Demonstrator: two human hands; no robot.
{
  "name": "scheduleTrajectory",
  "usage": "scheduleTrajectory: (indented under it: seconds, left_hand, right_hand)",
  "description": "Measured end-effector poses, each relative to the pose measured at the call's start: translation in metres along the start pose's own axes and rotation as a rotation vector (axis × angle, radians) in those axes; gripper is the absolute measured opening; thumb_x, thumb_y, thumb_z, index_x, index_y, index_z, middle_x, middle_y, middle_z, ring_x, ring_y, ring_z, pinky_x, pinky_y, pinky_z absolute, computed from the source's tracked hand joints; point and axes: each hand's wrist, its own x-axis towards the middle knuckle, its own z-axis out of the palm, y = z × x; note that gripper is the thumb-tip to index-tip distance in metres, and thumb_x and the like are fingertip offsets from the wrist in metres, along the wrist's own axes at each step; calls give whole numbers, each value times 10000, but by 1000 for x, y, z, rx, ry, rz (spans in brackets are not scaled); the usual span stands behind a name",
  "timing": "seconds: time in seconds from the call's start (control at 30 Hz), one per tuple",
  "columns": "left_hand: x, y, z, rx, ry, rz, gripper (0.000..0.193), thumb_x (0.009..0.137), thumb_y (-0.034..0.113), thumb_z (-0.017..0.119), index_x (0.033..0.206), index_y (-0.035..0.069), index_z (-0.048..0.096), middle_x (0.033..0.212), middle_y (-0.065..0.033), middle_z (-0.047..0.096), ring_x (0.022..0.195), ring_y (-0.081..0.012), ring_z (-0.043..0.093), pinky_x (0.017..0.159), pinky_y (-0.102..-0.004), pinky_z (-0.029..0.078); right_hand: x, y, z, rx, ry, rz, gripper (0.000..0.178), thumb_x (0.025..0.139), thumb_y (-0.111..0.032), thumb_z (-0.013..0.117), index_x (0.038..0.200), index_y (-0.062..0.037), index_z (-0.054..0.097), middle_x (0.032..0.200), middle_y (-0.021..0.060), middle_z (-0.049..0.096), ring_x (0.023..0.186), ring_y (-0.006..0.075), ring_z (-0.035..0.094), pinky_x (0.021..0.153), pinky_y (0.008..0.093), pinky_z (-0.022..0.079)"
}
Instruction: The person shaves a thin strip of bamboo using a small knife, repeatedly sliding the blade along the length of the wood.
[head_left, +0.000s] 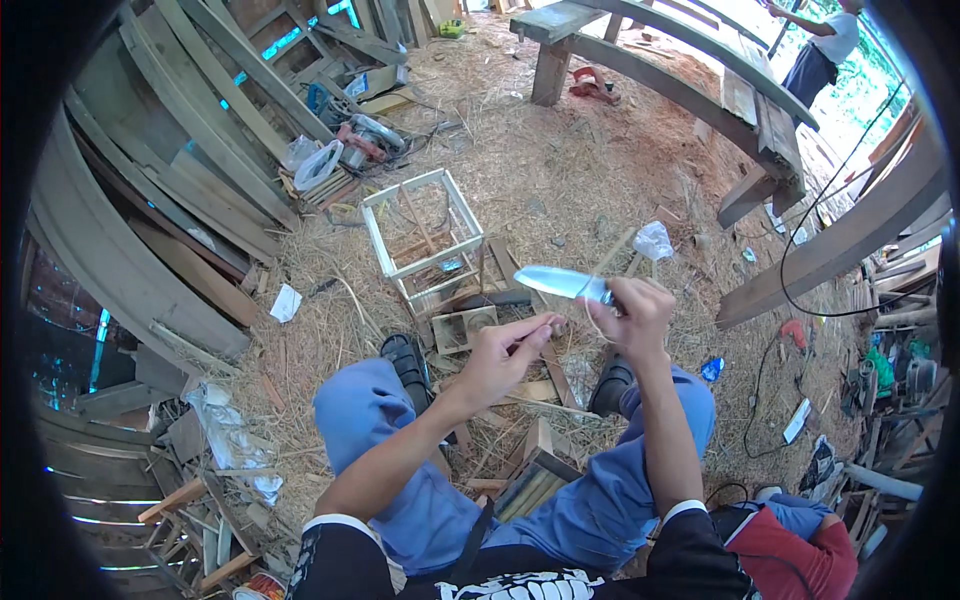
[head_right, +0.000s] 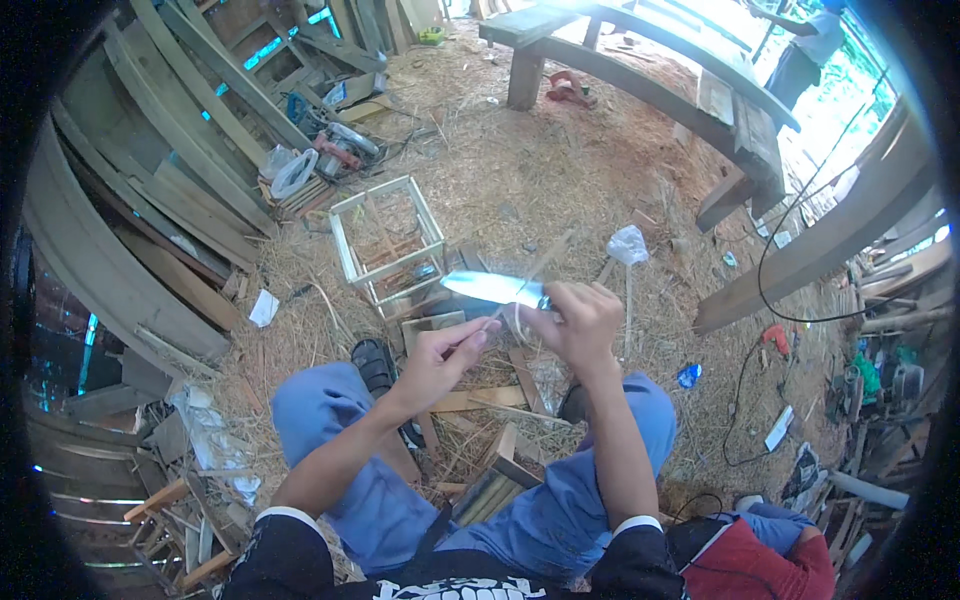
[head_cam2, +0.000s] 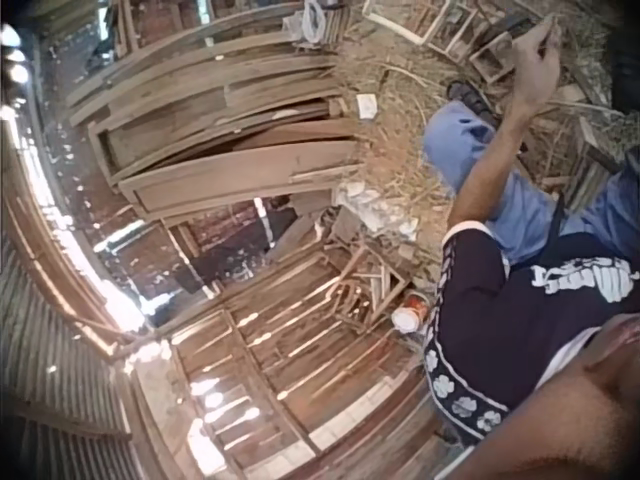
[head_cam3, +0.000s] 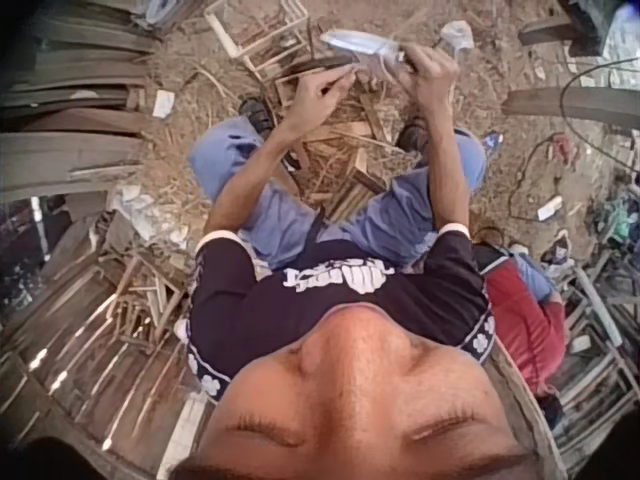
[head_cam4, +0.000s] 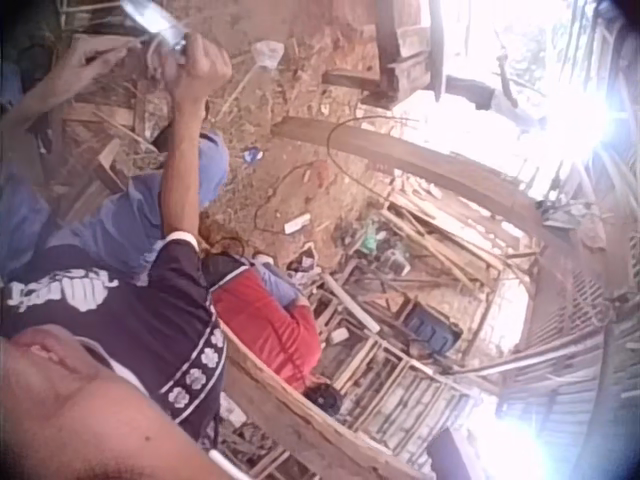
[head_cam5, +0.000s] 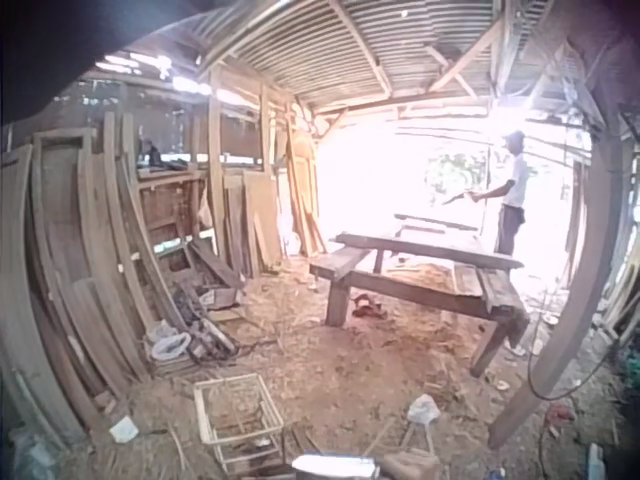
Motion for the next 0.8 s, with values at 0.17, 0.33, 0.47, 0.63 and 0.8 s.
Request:
scheduleTrajectory:
  seconds: [0.17, 0.33, 0.47, 0.63, 0.8]
  left_hand:
    - [0, 4, -4, -17, -25, 78, 317, 1046, 160, 531, 1301, -2, 626, 773, 66, 545, 650, -12, 434, 565, -193, 381]
    - [-13, 9, -31, -75, 8, -110, 345, 1046, 203, 535, 1320, 6, 607, 677, 103, 415, 566, -1, 349, 491, -197, 271]
    - [-12, 9, -29, -97, 10, -150, 347, 1045, 189, 532, 1335, 12, 600, 677, 107, 419, 573, -1, 349, 496, -203, 267]
    - [-8, 4, -9, 67, -32, -22, 325, 1028, 153, 564, 1319, 19, 622, 763, 69, 537, 638, -16, 414, 539, -215, 339]
    - [-11, 9, -12, -17, 19, -57, 302, 1031, 185, 570, 1254, -2, 653, 752, 67, 533, 628, -9, 399, 530, -211, 318]
  right_hand:
    - [2, 17, -10, -114, 7, 20, 393, 709, -395, 847, 688, -64, 636, 549, 71, 533, 495, 244, 523, 518, 369, 376]
    - [0, 37, -22, -253, 68, 200, 422, 768, -465, 804, 661, -92, 638, 502, 37, 524, 463, 203, 541, 519, 359, 400]
    - [-11, 22, -10, -147, -20, 214, 392, 773, -460, 804, 696, -102, 665, 506, 33, 553, 453, 215, 549, 510, 357, 423]
    - [-12, -4, 2, 54, -93, -9, 392, 733, -449, 827, 729, -85, 682, 556, 37, 568, 476, 209, 546, 501, 351, 411]
    - [3, 49, -40, -225, 127, 681, 363, 867, -421, 744, 796, -67, 700, 534, 77, 548, 460, 204, 525, 484, 351, 399]
